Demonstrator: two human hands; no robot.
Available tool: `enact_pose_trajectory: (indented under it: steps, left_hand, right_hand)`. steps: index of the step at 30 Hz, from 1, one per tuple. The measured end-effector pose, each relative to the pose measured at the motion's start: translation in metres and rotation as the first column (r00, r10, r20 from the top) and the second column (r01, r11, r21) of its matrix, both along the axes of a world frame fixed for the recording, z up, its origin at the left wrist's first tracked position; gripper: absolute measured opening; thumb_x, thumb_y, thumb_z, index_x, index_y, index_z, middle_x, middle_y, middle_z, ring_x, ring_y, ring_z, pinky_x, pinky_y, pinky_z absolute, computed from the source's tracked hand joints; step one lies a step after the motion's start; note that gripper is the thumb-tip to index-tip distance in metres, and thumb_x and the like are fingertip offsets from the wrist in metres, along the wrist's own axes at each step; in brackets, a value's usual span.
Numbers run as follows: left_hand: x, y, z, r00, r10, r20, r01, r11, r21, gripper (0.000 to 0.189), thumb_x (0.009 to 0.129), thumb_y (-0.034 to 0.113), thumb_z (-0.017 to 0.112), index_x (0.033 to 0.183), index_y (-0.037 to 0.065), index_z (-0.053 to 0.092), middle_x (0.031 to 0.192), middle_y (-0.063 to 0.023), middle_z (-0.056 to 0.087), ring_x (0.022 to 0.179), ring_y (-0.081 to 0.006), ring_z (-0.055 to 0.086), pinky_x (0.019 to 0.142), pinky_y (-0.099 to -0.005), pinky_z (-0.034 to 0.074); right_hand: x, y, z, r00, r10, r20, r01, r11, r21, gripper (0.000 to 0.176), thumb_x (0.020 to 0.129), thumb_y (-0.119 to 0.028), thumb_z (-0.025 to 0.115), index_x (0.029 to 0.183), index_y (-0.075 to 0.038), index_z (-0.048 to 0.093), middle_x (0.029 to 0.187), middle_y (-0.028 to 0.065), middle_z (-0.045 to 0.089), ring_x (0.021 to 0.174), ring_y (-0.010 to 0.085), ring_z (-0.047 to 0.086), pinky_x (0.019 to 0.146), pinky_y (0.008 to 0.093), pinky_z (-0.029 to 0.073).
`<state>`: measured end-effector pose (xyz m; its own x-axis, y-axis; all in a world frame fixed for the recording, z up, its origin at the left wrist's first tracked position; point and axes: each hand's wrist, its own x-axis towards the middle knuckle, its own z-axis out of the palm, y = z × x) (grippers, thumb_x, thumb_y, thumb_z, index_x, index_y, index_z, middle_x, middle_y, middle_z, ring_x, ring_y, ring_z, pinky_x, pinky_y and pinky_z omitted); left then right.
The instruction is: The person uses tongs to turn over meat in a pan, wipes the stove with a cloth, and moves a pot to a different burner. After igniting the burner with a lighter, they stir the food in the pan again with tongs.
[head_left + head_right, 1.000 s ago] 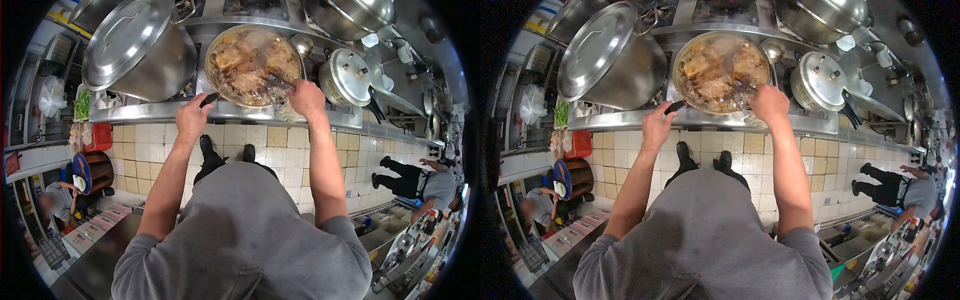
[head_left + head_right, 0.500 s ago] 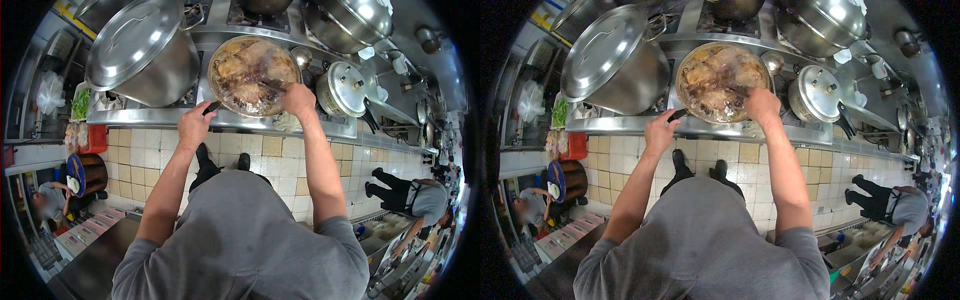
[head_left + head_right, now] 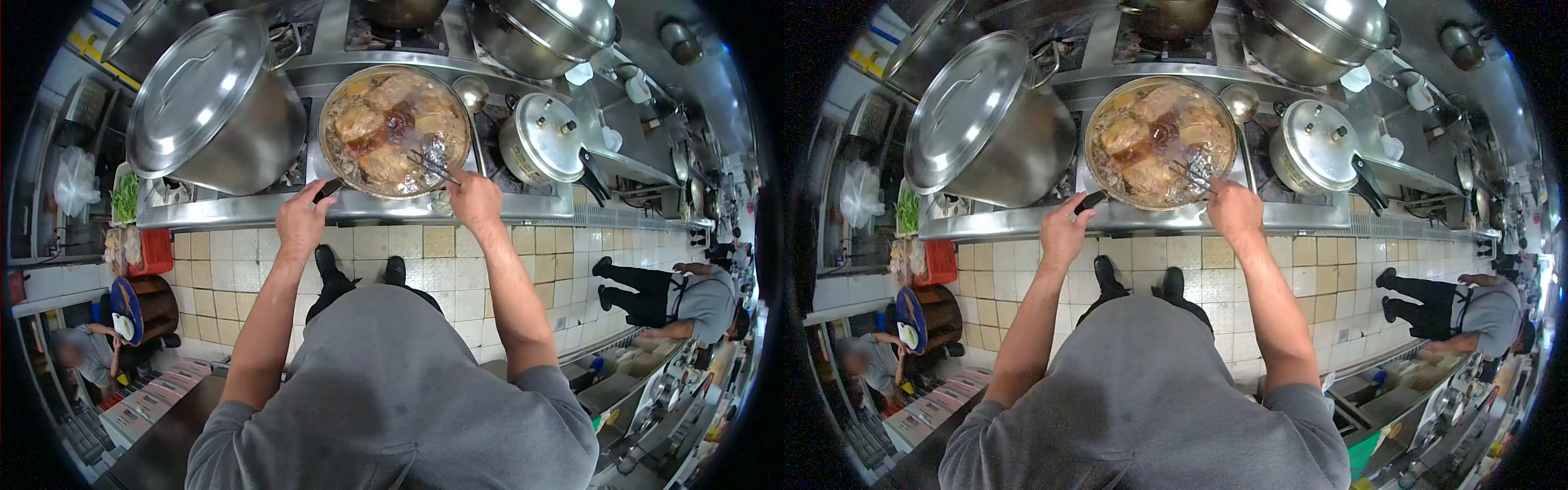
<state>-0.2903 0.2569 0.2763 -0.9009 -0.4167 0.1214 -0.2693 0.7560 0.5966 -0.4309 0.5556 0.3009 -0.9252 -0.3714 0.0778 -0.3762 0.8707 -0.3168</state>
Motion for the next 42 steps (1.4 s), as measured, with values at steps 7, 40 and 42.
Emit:
enact_pose_trajectory:
  steps: [7,40,42]
  left_hand:
    - [0.0,0.0,-0.002,0.999,0.009,0.035,-0.009,1.0,0.004,0.041,0.085,0.032,0.074,0.122,0.014,0.068,0.124,-0.0098,0.068,0.111,-0.0302,0.066,0.093,-0.0386,0.053]
    - [-0.001,0.0,-0.003,1.0,0.014,0.013,-0.014,1.0,0.016,0.045,0.081,0.03,0.079,0.121,0.013,0.069,0.12,-0.0121,0.069,0.107,-0.0311,0.067,0.091,-0.0369,0.053]
    - [-0.001,0.0,-0.004,1.0,0.017,0.008,-0.017,1.0,0.02,0.044,0.081,0.03,0.079,0.121,0.013,0.069,0.12,-0.0122,0.069,0.107,-0.0311,0.067,0.091,-0.0368,0.053]
  right_hand:
    - [0.016,0.012,0.002,0.998,-0.022,0.054,0.02,0.999,0.029,0.032,0.087,-0.023,0.067,0.118,-0.02,0.071,0.09,0.0129,0.071,0.082,0.0346,0.068,0.072,0.0466,0.053]
    - [0.023,-0.006,-0.011,0.994,0.101,-0.036,-0.094,0.982,0.162,0.017,0.081,-0.017,0.068,0.098,-0.013,0.07,0.079,0.0104,0.067,0.076,0.0314,0.069,0.067,0.0437,0.056]
    - [0.021,-0.004,-0.008,0.995,0.089,-0.033,-0.083,0.985,0.149,0.017,0.081,-0.017,0.068,0.097,-0.013,0.07,0.08,0.0111,0.068,0.077,0.0318,0.069,0.067,0.0442,0.056]
